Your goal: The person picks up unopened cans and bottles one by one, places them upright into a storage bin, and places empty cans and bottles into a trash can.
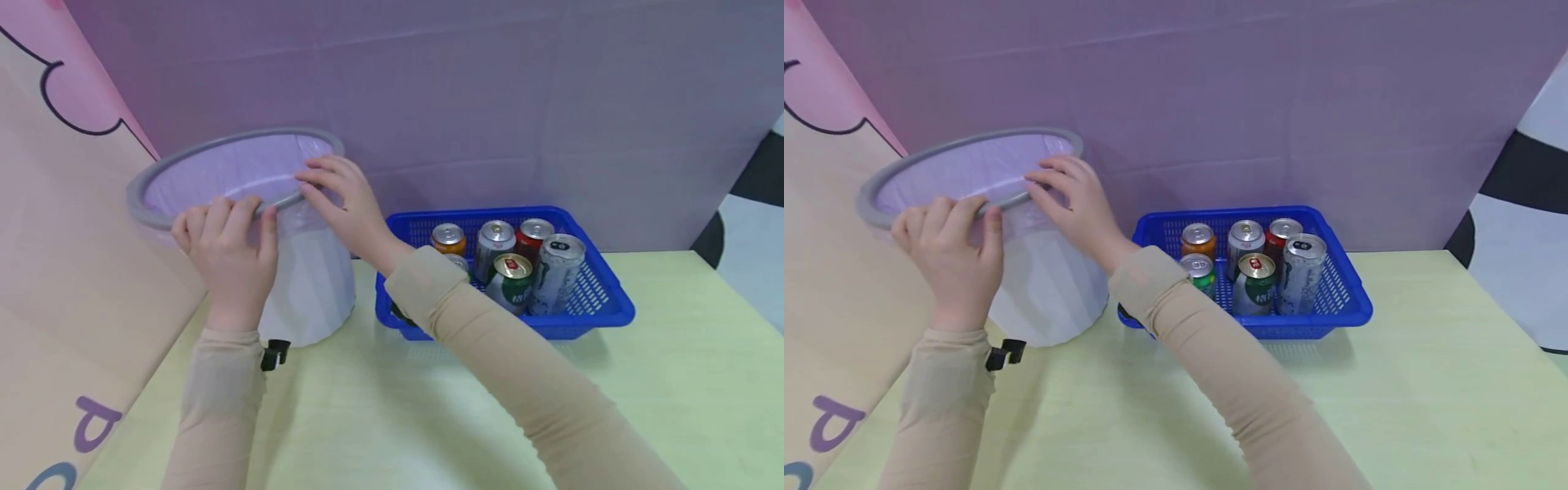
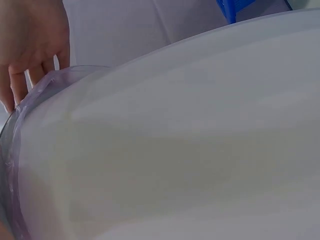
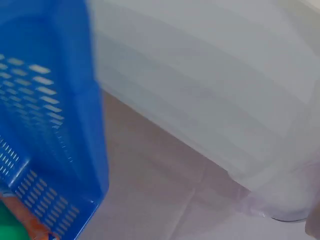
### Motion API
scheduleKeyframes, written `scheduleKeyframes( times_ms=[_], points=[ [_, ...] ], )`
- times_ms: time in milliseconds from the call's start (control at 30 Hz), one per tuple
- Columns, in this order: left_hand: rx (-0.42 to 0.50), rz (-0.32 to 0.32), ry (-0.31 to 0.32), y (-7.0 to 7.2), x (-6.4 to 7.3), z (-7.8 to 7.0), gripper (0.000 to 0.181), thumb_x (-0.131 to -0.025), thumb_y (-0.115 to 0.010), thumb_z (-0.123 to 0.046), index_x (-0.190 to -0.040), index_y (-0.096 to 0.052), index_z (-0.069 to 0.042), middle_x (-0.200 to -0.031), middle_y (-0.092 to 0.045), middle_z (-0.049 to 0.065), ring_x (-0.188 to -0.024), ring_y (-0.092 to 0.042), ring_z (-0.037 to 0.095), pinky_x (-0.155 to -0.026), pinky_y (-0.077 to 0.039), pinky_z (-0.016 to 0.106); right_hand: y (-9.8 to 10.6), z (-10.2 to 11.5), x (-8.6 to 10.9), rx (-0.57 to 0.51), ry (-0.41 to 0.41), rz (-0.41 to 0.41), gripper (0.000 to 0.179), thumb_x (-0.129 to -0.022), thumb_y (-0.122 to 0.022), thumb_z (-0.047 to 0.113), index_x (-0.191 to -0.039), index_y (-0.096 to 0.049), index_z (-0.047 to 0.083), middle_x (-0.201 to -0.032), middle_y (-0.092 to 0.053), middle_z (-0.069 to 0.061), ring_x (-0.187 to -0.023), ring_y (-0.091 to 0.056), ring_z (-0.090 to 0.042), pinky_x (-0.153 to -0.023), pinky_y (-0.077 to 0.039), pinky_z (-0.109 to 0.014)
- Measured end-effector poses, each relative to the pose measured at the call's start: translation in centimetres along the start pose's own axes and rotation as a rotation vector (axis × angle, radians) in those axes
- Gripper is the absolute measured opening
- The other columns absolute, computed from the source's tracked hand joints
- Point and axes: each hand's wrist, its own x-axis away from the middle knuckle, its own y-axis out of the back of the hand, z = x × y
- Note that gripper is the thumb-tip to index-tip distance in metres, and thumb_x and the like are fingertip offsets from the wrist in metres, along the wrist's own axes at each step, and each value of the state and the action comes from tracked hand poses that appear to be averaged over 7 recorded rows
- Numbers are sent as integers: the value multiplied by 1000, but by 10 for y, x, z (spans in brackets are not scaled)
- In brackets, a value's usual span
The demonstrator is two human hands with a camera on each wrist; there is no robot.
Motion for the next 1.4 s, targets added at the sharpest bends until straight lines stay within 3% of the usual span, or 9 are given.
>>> scheduleKeyframes(
  times_ms=[167,233,300,500,667,867,1000,1200,1400],
  points=[
    [10,-5,6,2,-1,1,39,-91,-55,-37,-90,-68,0,-78,-57,20,-80,-42,39,-91,-24,51,7,0,17,41,9,77,41,-94,-56,16,-134,-52,6,-149,-38,-12,-140,-28,-24,-115,-18,-33],
    [12,-8,9,2,-1,1,40,-92,-54,-37,-90,-68,0,-78,-57,20,-80,-41,39,-91,-24,51,11,1,23,-8,-47,138,46,-95,-55,17,-139,-46,8,-154,-28,-8,-142,-23,-21,-115,-19,-36],
    [16,-9,12,3,-1,2,41,-92,-54,-38,-89,-68,0,-78,-57,20,-80,-41,39,-90,-23,51,17,4,31,-68,-138,191,46,-96,-55,18,-140,-45,10,-155,-24,-4,-139,-28,-20,-113,-24,-37],
    [29,-7,20,4,-1,5,36,-90,-56,-34,-88,-67,0,-78,-56,19,-80,-41,39,-90,-23,51,34,2,61,-179,-404,343,32,-100,-46,25,-126,-57,9,-138,-45,-5,-115,-51,-20,-100,-41,-39],
    [30,-15,27,4,1,4,32,-88,-58,-30,-88,-68,1,-78,-56,20,-81,-41,39,-90,-22,51,46,-8,97,-172,-434,452,30,-102,-41,26,-118,-60,9,-122,-58,-7,-109,-55,-20,-97,-43,-40],
    [40,-9,22,5,1,4,35,-91,-56,-33,-89,-67,0,-79,-56,19,-81,-40,38,-90,-22,51,61,-20,142,-116,-355,444,23,-99,-47,18,-109,-65,6,-110,-65,-5,-105,-58,-19,-92,-47,-37],
    [56,-26,12,4,0,4,38,-92,-54,-36,-91,-67,-1,-79,-55,19,-81,-40,38,-90,-22,52,71,-26,165,-91,-362,412,21,-99,-49,18,-105,-67,8,-105,-67,-1,-101,-60,-15,-87,-49,-33],
    [71,-42,6,4,2,6,31,-91,-54,-29,-94,-68,-1,-84,-56,19,-87,-43,38,-98,-22,49,80,-32,183,-71,-351,335,19,-97,-52,16,-101,-69,10,-101,-69,0,-98,-61,-12,-86,-49,-31],
    [89,-18,28,6,8,9,30,-90,-53,-25,-105,-67,-3,-104,-58,17,-105,-46,34,-110,-11,48,87,-37,194,-64,-327,310,18,-97,-51,14,-99,-69,9,-99,-69,1,-94,-60,-7,-83,-50,-30]
  ],
)
